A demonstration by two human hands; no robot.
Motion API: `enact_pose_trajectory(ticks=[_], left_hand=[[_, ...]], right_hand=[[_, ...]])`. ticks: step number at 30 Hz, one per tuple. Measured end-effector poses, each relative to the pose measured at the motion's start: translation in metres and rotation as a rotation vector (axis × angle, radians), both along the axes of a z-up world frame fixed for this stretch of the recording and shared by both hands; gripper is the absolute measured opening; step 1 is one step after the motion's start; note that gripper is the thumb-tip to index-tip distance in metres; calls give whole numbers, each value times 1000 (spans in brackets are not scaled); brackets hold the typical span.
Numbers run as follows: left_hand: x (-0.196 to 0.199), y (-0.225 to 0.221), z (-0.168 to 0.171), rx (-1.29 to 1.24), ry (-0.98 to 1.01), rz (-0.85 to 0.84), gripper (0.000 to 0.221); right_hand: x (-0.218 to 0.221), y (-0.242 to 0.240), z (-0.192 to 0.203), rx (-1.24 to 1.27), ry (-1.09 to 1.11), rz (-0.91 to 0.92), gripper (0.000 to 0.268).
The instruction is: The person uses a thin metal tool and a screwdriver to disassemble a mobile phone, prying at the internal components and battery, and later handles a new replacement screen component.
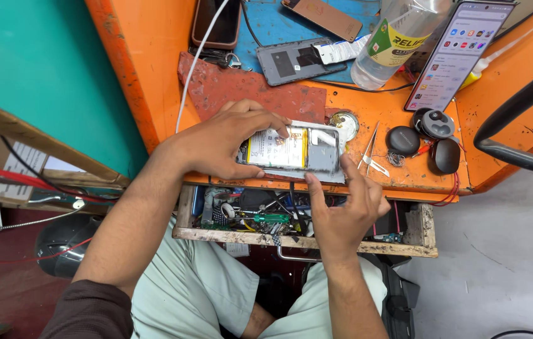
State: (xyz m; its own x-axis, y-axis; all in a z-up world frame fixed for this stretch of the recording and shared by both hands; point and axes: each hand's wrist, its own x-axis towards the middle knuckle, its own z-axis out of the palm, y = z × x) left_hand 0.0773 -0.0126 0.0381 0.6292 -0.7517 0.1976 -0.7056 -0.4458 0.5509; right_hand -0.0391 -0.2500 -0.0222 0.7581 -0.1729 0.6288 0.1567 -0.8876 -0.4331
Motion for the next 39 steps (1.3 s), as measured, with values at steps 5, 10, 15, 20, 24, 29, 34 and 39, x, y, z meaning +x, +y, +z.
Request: enact_pose_trajectory(ticks=[5, 10, 15, 20, 24, 29, 34, 39], left_hand=[[8, -6, 6, 100, 48, 40, 88], [16, -17, 16, 238, 109, 146, 107], [36, -38, 18, 361, 34, 107, 114], [54, -48, 25, 493, 57, 36, 106], [46, -51, 11, 58, -81, -160, 102], [45, -61, -4, -12, -78, -181, 87], [57, -55, -9, -20, -80, -48, 108], [59, -58, -7, 55, -60, -54, 97]], right_hand=[[10, -3, 2, 91, 42, 80, 73], [9, -19, 9, 16, -78, -4, 56], [18, -39, 19, -26, -8, -209, 33], [36, -41, 22, 75, 117, -192, 32], [32, -51, 27, 212, 123, -195, 34], [4, -64, 21, 795, 21, 92, 30], [2, -56, -15, 1080, -101, 484, 23], [8, -48, -31, 833, -178, 448, 27]])
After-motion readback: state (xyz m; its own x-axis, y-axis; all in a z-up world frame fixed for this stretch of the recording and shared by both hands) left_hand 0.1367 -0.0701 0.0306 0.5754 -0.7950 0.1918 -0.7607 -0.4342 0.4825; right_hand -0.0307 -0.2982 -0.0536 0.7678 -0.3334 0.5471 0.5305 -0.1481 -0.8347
